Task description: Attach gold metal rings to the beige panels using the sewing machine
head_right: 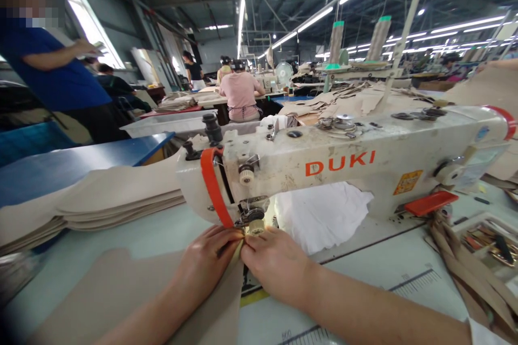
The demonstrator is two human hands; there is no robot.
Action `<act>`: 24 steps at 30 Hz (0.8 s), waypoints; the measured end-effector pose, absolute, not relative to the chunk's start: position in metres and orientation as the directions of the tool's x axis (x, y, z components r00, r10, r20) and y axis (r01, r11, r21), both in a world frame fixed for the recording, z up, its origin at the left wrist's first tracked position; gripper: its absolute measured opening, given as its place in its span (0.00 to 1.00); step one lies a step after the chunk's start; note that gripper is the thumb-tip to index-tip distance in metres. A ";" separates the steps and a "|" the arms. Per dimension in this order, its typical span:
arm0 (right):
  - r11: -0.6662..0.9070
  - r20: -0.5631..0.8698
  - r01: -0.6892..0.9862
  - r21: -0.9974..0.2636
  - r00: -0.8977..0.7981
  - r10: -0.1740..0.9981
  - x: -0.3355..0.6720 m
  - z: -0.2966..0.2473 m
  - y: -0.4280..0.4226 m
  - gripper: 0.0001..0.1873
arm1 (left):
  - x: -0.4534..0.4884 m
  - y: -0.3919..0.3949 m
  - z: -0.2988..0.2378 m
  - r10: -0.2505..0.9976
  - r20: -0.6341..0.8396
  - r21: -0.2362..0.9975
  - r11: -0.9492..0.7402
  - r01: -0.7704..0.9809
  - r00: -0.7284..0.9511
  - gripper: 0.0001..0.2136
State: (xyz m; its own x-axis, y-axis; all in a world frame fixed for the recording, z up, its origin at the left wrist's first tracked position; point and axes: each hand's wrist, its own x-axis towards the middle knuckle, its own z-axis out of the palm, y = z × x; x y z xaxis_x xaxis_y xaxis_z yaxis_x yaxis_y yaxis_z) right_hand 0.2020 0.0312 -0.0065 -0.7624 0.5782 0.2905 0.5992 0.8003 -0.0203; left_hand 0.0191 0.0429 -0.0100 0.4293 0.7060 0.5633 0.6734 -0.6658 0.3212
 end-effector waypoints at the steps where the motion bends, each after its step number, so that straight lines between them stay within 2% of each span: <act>1: 0.799 0.290 0.601 -0.025 -0.760 0.581 0.202 -0.007 0.031 0.06 | 0.019 0.043 -0.010 0.710 0.558 0.321 -0.662 0.677 0.429 0.07; 12: 0.783 0.323 0.620 -0.046 -0.733 0.599 0.200 -0.010 0.029 0.05 | 0.019 0.042 -0.011 0.723 0.533 0.327 -0.656 0.680 0.440 0.08; 17: 0.804 0.330 0.592 -0.058 -0.748 0.576 0.201 -0.011 0.025 0.04 | 0.017 0.035 -0.008 0.662 0.539 0.224 -0.709 0.669 0.521 0.08; 24: 0.827 0.277 0.562 -0.026 -0.790 0.546 0.204 -0.006 0.022 0.05 | 0.017 0.020 -0.003 0.629 0.460 0.049 -0.722 0.690 0.626 0.11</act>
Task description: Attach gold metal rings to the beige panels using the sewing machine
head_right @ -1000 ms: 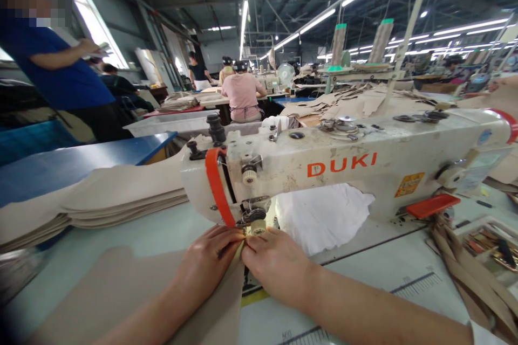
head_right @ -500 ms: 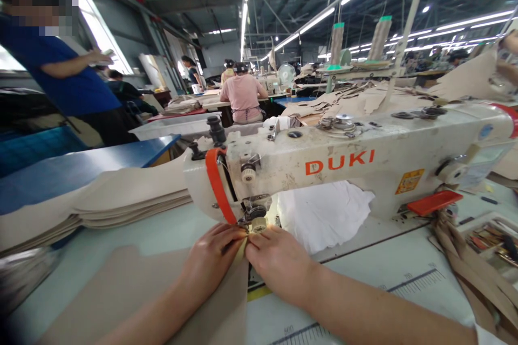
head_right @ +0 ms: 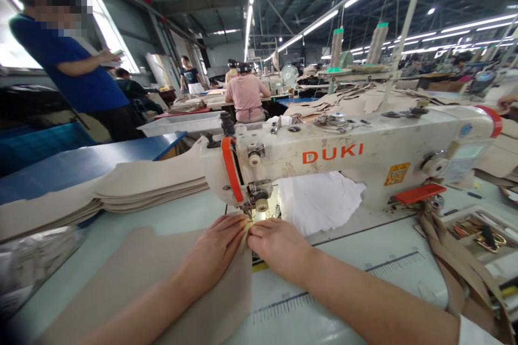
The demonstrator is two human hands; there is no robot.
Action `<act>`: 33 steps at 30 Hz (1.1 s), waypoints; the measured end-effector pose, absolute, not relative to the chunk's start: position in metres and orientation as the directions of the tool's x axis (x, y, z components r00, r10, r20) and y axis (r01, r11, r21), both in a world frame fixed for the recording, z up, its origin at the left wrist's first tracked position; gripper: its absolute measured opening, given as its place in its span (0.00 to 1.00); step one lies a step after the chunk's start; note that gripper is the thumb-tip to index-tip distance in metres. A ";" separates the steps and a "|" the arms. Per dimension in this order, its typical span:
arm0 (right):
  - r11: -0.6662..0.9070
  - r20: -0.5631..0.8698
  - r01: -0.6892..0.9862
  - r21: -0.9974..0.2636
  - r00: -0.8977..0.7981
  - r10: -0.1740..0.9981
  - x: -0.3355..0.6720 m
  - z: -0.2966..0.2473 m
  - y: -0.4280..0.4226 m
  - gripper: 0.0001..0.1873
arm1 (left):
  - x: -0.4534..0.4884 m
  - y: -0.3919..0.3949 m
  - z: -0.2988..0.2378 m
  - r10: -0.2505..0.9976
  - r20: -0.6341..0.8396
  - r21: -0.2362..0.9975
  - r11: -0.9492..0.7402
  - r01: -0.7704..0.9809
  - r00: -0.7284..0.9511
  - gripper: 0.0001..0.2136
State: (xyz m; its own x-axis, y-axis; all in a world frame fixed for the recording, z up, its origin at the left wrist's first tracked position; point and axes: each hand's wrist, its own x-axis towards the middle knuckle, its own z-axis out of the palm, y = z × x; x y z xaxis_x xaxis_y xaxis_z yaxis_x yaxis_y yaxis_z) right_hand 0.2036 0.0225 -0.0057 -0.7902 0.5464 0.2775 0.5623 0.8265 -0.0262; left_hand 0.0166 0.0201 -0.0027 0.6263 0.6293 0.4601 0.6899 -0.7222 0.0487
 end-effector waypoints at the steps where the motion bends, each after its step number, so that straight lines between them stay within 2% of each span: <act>1: 0.828 0.274 0.561 -0.021 -0.793 0.544 0.204 -0.005 0.023 0.05 | 0.016 0.019 -0.003 0.637 0.451 0.045 -0.715 0.697 0.625 0.11; 9: 0.836 0.286 0.548 -0.001 -0.801 0.525 0.205 -0.005 0.022 0.05 | 0.016 0.011 0.001 0.791 0.284 0.155 -0.596 0.788 0.542 0.15; 14: 0.837 0.276 0.547 0.010 -0.806 0.524 0.205 -0.005 0.023 0.04 | 0.016 0.012 0.002 0.803 0.211 0.117 -0.586 0.802 0.557 0.17; 19: 0.841 0.276 0.540 0.021 -0.812 0.514 0.205 -0.007 0.025 0.04 | 0.014 0.014 -0.001 0.772 0.228 0.070 -0.620 0.781 0.593 0.18; 33: 0.840 0.289 0.541 0.036 -0.810 0.510 0.203 -0.005 0.032 0.04 | 0.010 0.025 -0.007 0.722 0.334 0.052 -0.656 0.753 0.606 0.17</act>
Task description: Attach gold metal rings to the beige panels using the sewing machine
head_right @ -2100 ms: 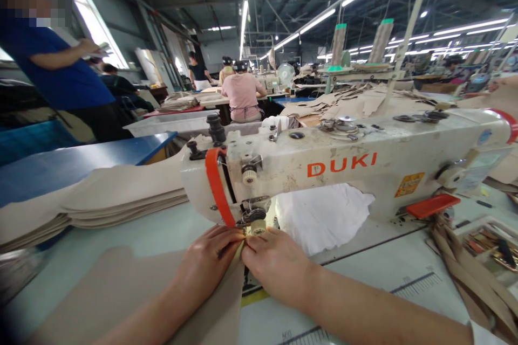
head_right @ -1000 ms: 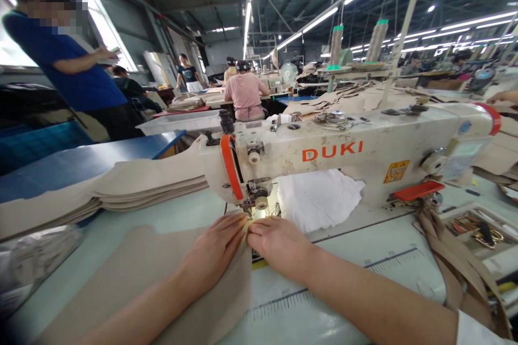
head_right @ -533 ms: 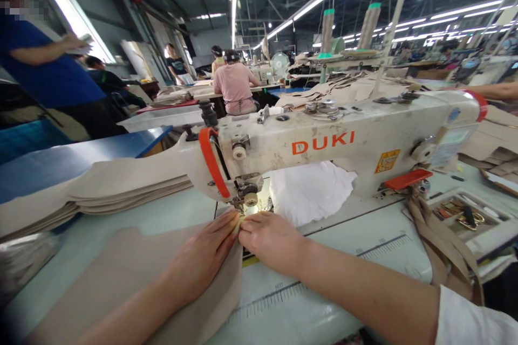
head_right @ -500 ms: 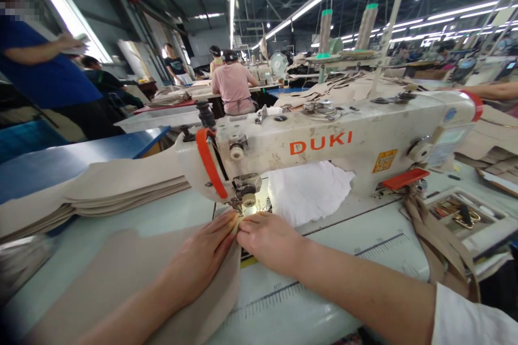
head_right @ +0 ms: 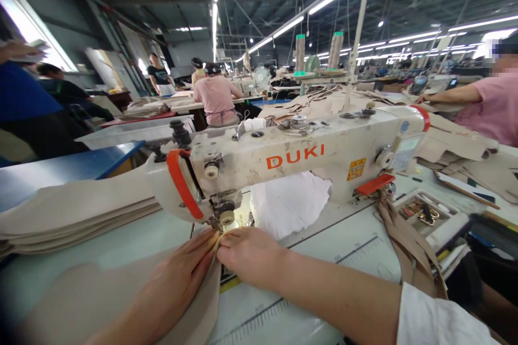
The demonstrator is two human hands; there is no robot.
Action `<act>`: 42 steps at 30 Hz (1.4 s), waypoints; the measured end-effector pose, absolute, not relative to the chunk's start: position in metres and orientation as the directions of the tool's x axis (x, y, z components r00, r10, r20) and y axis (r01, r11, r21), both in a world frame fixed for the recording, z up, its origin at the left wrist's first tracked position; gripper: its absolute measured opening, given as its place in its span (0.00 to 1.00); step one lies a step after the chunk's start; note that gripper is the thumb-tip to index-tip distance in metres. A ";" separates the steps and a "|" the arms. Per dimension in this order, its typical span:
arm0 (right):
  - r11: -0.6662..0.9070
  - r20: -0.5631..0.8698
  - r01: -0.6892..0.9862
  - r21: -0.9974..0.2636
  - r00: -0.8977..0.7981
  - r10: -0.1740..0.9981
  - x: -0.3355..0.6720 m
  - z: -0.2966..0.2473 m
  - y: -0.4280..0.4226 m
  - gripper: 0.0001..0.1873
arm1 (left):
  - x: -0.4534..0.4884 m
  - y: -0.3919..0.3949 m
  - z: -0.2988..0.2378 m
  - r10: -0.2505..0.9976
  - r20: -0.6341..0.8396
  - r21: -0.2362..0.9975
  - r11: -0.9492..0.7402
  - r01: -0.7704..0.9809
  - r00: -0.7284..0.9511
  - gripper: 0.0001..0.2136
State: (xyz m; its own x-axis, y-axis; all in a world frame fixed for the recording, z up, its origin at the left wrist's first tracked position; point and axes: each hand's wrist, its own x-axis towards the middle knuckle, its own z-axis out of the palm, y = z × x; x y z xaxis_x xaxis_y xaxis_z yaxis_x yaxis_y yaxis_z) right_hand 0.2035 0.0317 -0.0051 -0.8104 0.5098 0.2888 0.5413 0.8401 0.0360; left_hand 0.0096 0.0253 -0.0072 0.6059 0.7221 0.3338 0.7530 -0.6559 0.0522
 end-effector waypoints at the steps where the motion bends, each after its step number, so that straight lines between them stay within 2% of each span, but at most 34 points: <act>1: 0.842 0.290 0.539 0.039 -0.812 0.506 0.203 -0.005 0.032 0.04 | 0.009 0.026 -0.008 0.718 0.340 0.047 -0.658 0.752 0.607 0.17; 7: 0.844 0.296 0.534 0.043 -0.814 0.500 0.203 -0.006 0.033 0.05 | 0.009 0.027 -0.006 0.704 0.344 0.013 -0.666 0.746 0.622 0.17; 13: 0.841 0.298 0.540 0.038 -0.809 0.507 0.203 -0.006 0.032 0.05 | 0.012 0.025 -0.003 0.761 0.306 0.074 -0.619 0.782 0.573 0.19; 26: 0.835 0.267 0.550 0.017 -0.807 0.527 0.204 -0.006 0.032 0.05 | 0.016 0.023 0.000 0.779 0.294 0.090 -0.600 0.795 0.554 0.19; 32: 0.899 0.308 0.436 0.034 -0.861 0.405 0.194 -0.011 -0.002 0.04 | 0.001 -0.024 0.001 0.809 0.220 0.097 -0.574 0.813 0.545 0.18; 35: 0.908 0.359 0.418 0.016 -0.850 0.385 0.189 -0.015 -0.021 0.05 | -0.005 -0.047 0.000 0.820 0.208 0.119 -0.562 0.818 0.533 0.19; 39: 0.903 0.370 0.428 -0.032 -0.834 0.409 0.187 -0.012 -0.031 0.06 | -0.009 -0.062 0.004 0.848 0.268 0.124 -0.502 0.856 0.458 0.22; 42: 0.908 0.432 0.410 -0.082 -0.807 0.403 0.189 -0.008 -0.032 0.07 | -0.021 -0.081 0.005 0.753 0.373 0.000 -0.584 0.812 0.542 0.29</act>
